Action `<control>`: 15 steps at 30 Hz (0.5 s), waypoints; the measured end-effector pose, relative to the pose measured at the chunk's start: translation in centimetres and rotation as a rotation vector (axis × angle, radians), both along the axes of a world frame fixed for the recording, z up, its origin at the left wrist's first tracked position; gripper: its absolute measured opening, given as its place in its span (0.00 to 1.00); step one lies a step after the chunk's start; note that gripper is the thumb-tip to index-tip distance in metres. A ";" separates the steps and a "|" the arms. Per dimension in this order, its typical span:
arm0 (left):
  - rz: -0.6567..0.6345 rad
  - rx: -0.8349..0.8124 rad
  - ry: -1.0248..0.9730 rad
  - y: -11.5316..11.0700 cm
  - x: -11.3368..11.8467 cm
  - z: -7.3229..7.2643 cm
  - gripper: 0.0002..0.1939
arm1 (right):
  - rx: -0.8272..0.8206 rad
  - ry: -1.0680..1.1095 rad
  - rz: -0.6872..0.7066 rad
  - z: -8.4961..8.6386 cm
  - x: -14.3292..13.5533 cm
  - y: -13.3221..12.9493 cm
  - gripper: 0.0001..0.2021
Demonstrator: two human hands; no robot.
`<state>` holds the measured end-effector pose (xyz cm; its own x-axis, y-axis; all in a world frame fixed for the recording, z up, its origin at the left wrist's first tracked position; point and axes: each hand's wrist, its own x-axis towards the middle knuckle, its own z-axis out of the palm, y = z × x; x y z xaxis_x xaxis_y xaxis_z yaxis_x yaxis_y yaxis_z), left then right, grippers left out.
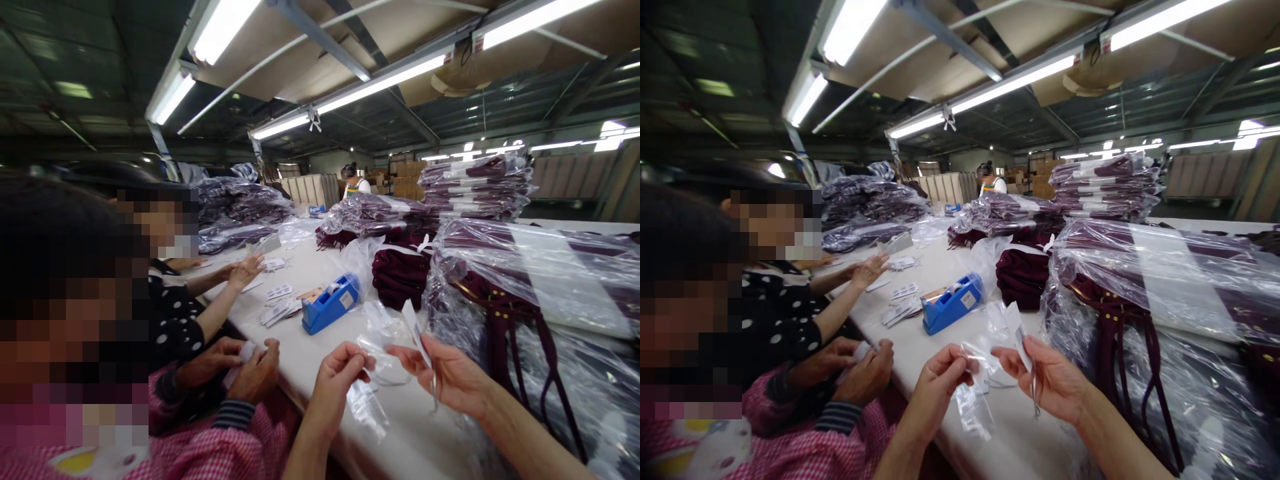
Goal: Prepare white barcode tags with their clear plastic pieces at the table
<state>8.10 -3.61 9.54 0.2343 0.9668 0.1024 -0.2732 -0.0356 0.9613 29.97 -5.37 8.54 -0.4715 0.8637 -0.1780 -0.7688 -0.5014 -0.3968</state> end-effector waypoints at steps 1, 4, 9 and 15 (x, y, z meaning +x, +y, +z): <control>-0.032 0.019 0.068 -0.8 -0.2 0.3 0.06 | -0.004 0.032 0.037 0.3 -0.1 -0.1 0.07; -0.089 0.072 0.249 -2.8 -0.5 0.6 0.06 | 0.005 0.064 0.066 1.1 -0.3 -0.5 0.09; -0.122 0.005 0.284 -4.8 -0.4 0.5 0.03 | 0.048 -0.001 0.017 2.3 0.0 -1.5 0.07; -0.188 -0.034 0.112 -6.8 1.5 3.2 0.17 | 0.125 -0.101 -0.011 3.7 -0.3 -3.5 0.08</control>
<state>9.57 -10.42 12.73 0.4191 0.9073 0.0337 -0.1630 0.0387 0.9859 29.67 -8.88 12.24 -0.4468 0.8873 -0.1144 -0.7271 -0.4346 -0.5314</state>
